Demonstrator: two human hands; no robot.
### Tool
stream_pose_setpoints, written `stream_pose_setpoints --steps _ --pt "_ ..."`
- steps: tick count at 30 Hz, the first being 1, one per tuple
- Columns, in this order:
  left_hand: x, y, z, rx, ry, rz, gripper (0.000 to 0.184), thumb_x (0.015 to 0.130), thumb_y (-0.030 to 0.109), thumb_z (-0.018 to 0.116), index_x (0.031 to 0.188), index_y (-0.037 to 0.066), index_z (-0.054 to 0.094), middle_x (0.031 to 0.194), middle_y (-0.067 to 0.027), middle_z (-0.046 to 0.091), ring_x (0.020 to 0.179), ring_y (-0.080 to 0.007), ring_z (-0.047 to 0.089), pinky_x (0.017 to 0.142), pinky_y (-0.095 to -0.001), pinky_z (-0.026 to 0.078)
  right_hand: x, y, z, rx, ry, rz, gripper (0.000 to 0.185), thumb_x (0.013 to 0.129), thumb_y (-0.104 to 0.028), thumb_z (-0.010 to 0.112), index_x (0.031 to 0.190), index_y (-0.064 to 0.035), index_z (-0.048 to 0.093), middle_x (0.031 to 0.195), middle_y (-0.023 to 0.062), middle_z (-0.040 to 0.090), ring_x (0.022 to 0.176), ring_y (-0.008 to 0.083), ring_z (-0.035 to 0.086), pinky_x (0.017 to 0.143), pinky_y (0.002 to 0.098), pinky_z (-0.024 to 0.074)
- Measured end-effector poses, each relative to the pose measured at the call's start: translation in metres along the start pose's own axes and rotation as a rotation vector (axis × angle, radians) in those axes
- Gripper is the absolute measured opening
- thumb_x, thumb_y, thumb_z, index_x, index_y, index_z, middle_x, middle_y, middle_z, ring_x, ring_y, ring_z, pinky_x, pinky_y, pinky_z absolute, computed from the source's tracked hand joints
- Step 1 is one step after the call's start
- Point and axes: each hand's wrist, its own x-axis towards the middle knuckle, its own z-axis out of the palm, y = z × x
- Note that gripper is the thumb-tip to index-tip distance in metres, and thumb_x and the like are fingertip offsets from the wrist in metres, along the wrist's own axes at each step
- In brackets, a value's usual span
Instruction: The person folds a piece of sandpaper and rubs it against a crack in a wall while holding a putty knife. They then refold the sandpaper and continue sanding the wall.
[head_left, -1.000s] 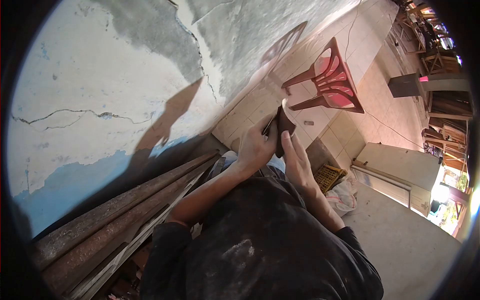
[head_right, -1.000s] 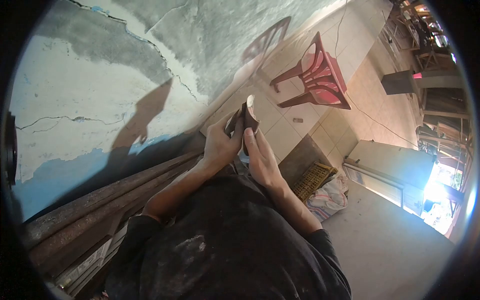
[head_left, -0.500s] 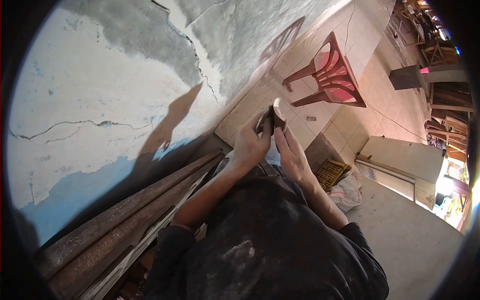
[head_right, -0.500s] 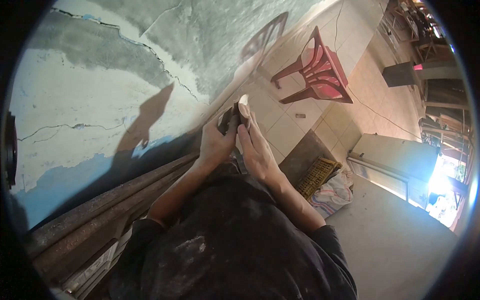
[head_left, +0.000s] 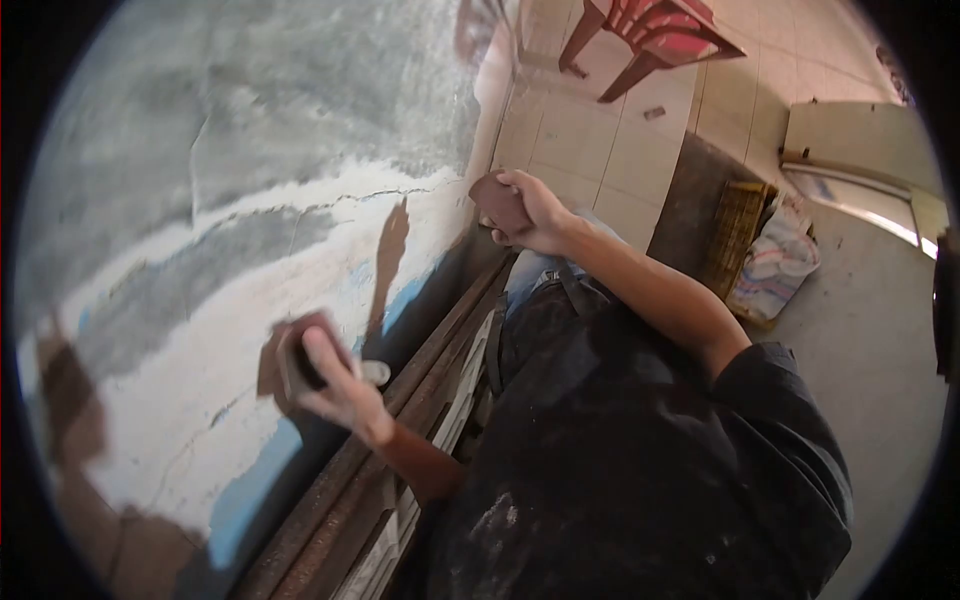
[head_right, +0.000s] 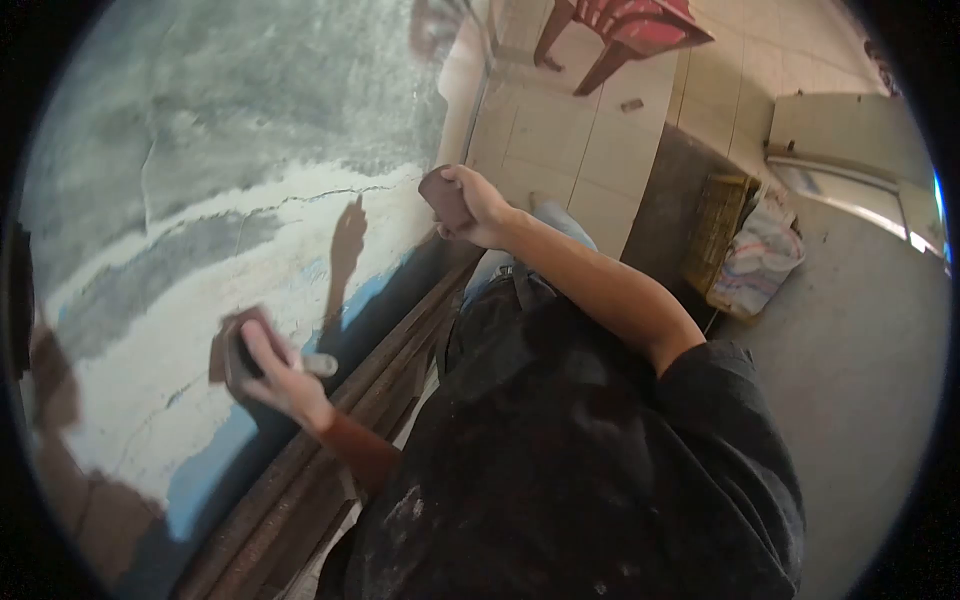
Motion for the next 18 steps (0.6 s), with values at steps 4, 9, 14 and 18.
stream_pose_setpoints --steps 4,9,14,18 --pt "0.021 0.059 -0.026 0.451 0.098 0.503 0.034 0.094 0.016 0.058 0.120 -0.004 0.048 0.109 -0.0107 0.056 0.096 -0.0186 0.057 0.080 -0.0329 0.046 0.051 0.019 0.009 -0.049 0.236 0.061 0.030 0.095 -0.037 0.049 0.105 -0.0087 0.050 0.088 0.0059 0.052 0.075 0.0193 0.053 0.068 0.0404 0.0485" --pt "0.050 0.091 -0.075 0.501 0.430 0.666 0.039 0.093 0.009 0.061 0.128 -0.004 0.049 0.116 -0.0170 0.060 0.100 -0.0255 0.062 0.084 -0.0346 0.053 0.117 0.050 0.014 -0.018 0.259 -0.044 0.035 0.097 -0.040 0.046 0.112 -0.0087 0.051 0.081 0.0019 0.048 0.068 0.0150 0.048 0.069 0.0396 0.0488" --pt "0.054 0.100 -0.047 0.457 0.602 0.729 0.044 0.099 0.023 0.054 0.134 -0.001 0.046 0.121 -0.0092 0.057 0.106 -0.0213 0.058 0.091 -0.0355 0.050 0.161 0.076 0.036 -0.164 0.247 -0.214 0.048 0.101 -0.037 0.036 0.138 -0.0069 0.043 0.105 0.0083 0.056 0.090 0.0173 0.054 0.084 0.0351 0.0485" --pt "0.063 0.094 -0.031 0.768 0.645 0.715 0.043 0.101 0.033 0.047 0.127 0.000 0.039 0.108 -0.0089 0.047 0.094 -0.0213 0.050 0.083 -0.0335 0.043 0.162 0.067 0.045 -0.238 0.340 -0.222 0.055 0.101 -0.038 0.036 0.143 -0.0010 0.036 0.140 0.0209 0.045 0.129 0.0306 0.045 0.105 0.0368 0.0354"
